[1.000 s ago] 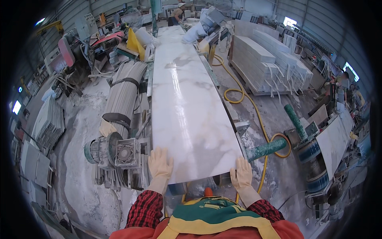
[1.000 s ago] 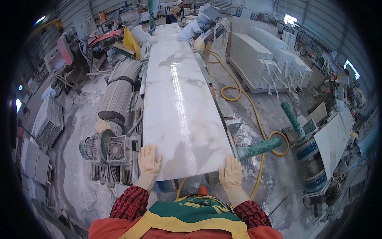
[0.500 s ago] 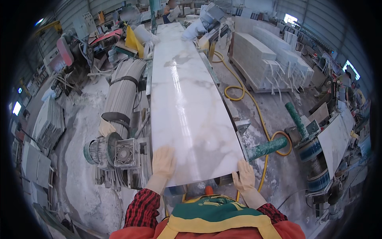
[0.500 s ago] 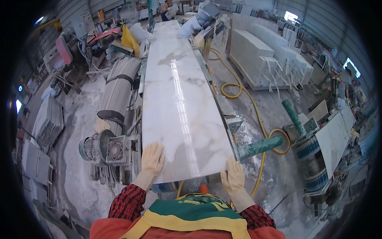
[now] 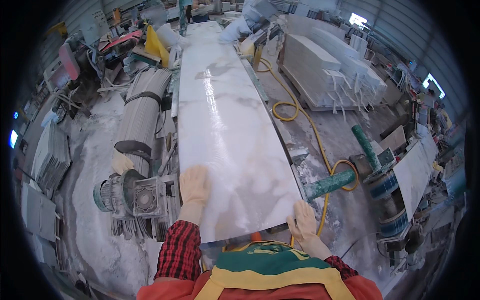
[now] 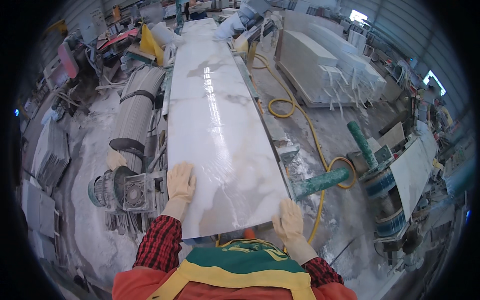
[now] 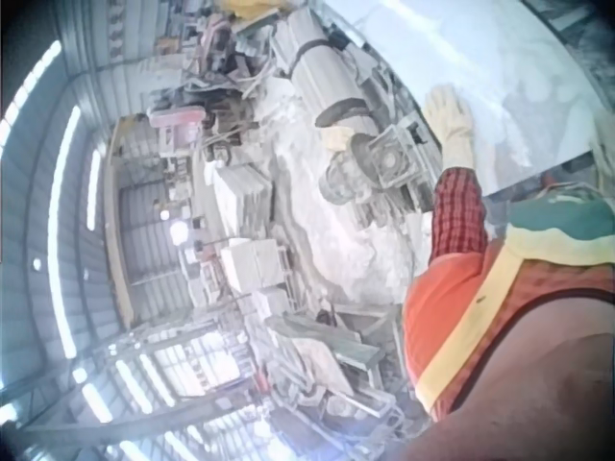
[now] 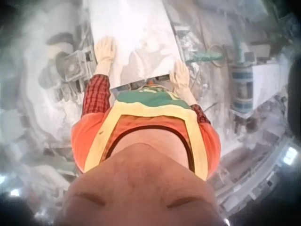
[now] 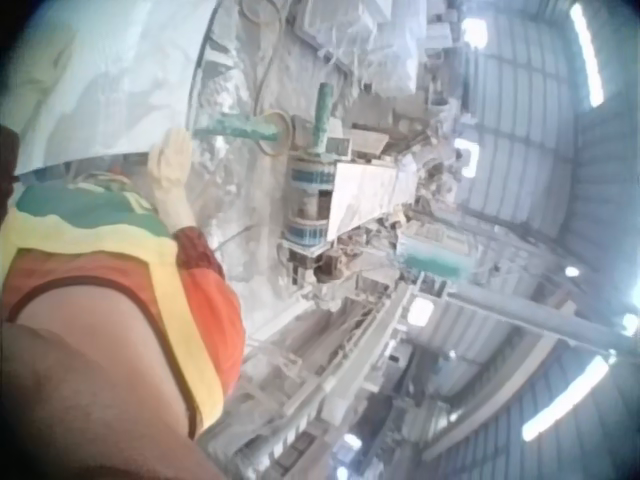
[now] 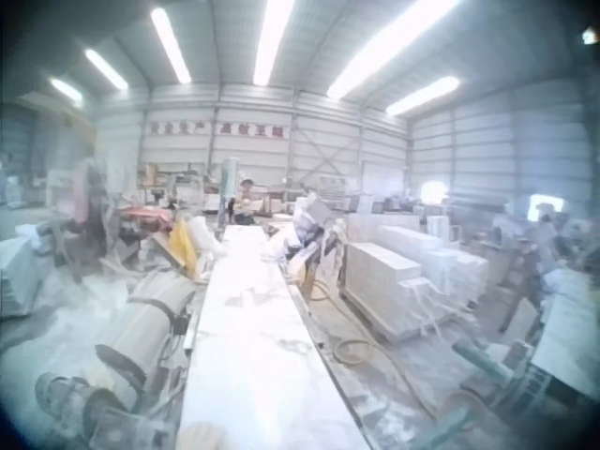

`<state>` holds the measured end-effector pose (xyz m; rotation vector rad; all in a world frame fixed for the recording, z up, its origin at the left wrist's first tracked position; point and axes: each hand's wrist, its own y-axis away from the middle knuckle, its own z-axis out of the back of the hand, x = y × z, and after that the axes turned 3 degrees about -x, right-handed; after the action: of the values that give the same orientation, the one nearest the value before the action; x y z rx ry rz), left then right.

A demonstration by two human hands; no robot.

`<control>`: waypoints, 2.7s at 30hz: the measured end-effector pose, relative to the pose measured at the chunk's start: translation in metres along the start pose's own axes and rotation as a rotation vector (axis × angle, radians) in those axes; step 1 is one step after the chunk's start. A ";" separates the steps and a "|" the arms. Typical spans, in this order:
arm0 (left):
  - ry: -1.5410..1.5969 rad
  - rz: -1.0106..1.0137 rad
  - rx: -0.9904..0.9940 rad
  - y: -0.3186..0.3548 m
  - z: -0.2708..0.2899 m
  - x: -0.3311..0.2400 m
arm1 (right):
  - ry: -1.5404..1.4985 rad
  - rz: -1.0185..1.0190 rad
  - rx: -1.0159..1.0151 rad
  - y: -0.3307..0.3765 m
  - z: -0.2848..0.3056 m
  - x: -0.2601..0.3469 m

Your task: The person repeatedly picks up large white slabs from a conveyor, turns them over, and places them back. The action is repeated continuously throughout the clip.

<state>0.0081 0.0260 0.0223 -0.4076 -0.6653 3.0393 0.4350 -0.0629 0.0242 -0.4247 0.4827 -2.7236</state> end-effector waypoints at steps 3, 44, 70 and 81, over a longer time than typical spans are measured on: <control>-0.030 -0.008 -0.011 -0.001 -0.013 0.011 | 0.043 -0.024 0.024 -0.011 -0.009 -0.003; 0.231 -0.100 0.026 0.157 0.071 -0.020 | -0.074 -0.063 0.105 0.062 0.005 -0.014; 0.111 -0.192 -0.048 0.112 0.032 0.014 | -1.233 -1.204 0.588 0.088 0.003 0.040; 0.302 -0.128 0.192 0.197 0.095 -0.029 | -1.686 -1.308 0.481 0.043 -0.027 0.102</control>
<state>0.0219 -0.1940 0.0322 -0.7623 -0.3645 2.8008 0.3460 -0.1323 0.0074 -3.0364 -1.1872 -1.7934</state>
